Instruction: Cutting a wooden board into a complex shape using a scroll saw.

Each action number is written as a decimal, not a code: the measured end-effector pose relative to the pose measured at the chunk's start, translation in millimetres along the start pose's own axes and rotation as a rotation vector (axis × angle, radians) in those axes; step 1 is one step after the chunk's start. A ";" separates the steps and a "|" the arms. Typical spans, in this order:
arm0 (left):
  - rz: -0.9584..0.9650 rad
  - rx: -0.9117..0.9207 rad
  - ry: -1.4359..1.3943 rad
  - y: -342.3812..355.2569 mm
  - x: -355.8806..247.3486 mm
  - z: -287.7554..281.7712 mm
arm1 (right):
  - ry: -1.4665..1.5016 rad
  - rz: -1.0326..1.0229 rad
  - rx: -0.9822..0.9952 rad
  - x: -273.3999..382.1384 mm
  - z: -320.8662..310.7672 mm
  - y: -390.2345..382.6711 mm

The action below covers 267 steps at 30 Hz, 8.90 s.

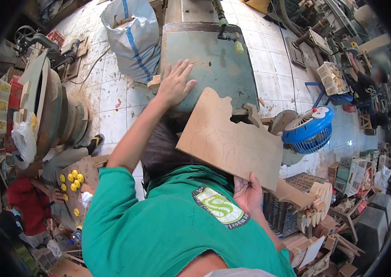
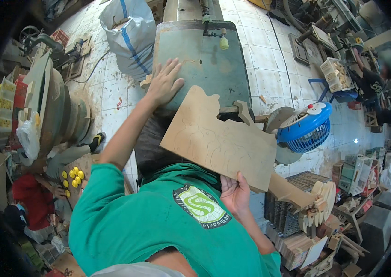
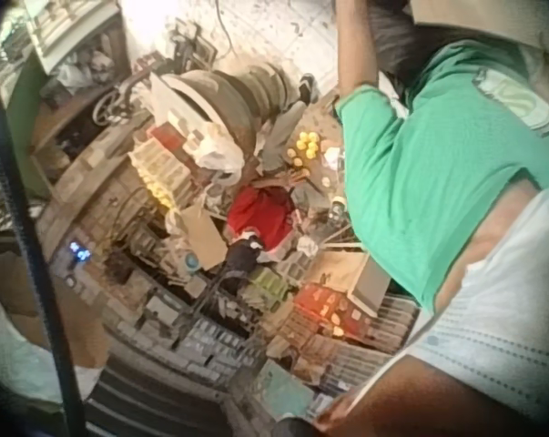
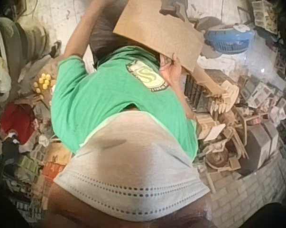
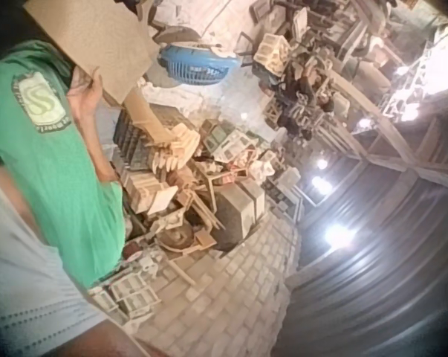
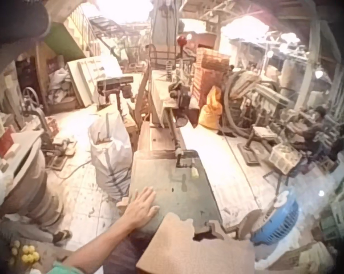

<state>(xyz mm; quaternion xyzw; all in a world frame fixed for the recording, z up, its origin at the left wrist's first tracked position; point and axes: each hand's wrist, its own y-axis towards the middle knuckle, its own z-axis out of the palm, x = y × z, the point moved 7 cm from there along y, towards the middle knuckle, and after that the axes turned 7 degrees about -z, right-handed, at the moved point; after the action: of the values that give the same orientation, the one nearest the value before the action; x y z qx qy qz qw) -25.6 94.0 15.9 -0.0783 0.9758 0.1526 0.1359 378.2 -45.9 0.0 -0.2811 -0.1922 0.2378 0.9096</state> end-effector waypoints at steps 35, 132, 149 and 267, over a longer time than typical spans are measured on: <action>0.065 0.338 -0.142 -79.2 -30.6 -23.8 | -0.858 0.106 -0.144 63.8 -60.9 32.8; -0.029 -0.014 -0.140 16.1 -53.0 12.1 | -2.453 -1.083 1.048 7.5 231.1 248.6; -0.031 -0.003 -0.175 17.4 -51.6 11.9 | -2.454 -1.101 1.032 5.7 232.3 247.6; -0.044 0.268 -0.116 30.0 -16.0 12.0 | -2.422 -1.338 0.934 -9.6 282.3 299.7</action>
<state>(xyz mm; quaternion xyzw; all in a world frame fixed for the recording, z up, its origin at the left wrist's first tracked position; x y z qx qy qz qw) -13.3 127.9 17.8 -0.0719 0.9759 0.0222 0.2048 136.6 285.9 34.0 0.5417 -0.8234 -0.0952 0.1397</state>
